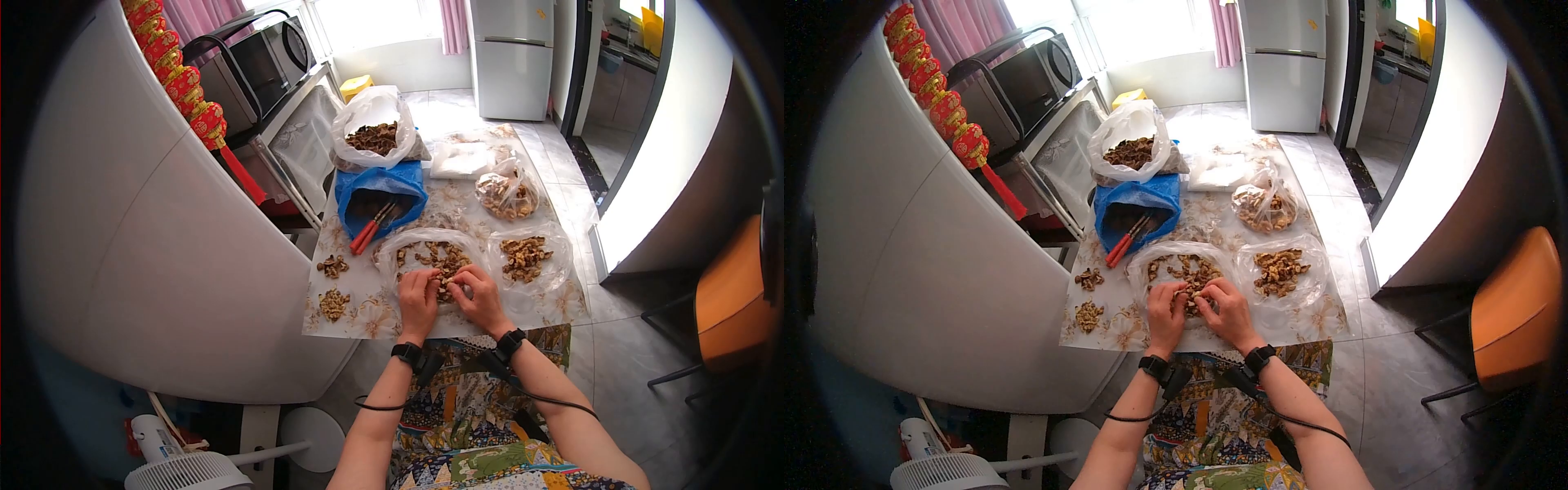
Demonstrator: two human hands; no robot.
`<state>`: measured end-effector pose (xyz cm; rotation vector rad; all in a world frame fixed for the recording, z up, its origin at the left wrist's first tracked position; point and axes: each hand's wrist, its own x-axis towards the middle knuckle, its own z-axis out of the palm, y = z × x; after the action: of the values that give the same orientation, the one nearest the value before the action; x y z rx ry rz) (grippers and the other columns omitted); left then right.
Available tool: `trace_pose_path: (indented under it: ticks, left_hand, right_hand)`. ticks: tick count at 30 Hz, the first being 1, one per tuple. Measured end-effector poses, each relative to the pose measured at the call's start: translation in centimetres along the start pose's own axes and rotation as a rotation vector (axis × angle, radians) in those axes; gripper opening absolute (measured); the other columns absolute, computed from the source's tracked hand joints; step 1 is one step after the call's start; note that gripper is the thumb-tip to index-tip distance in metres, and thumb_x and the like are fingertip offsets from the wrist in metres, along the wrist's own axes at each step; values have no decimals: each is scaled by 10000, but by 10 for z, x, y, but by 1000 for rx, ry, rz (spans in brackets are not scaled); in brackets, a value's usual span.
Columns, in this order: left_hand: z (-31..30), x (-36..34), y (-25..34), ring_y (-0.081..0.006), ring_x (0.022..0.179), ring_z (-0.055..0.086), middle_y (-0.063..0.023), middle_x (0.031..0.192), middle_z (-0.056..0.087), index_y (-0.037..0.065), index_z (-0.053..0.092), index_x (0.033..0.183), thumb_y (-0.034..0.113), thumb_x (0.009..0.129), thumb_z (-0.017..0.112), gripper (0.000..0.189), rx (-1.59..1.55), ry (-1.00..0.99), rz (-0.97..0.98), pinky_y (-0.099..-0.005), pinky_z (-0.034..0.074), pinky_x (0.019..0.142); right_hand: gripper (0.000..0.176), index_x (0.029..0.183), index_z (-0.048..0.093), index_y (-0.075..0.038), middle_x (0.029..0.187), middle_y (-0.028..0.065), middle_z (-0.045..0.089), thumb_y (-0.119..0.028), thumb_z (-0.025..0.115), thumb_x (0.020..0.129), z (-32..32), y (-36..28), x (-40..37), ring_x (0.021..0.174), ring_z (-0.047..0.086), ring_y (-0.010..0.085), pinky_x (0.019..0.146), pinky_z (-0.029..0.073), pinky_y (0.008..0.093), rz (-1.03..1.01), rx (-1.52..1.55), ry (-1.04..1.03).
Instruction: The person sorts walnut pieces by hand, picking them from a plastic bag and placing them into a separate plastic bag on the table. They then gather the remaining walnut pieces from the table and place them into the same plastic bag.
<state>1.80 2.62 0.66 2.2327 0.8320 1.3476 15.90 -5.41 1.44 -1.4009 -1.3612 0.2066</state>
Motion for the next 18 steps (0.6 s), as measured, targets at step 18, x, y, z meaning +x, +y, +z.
trace_pose_path:
  ticks: [18]
  left_hand:
    - [-2, -2, 2, -362, 993, 582, -150, 1041, 634, 36, 642, 1068, 63, 925, 632, 146, 56, 152, -22, -456, 478, 886]
  right_hand:
    - [148, 952, 690, -48, 1029, 121, 642, -114, 758, 840, -87, 3, 14, 1005, 611, 303, 903, 472, 435, -136, -519, 307]
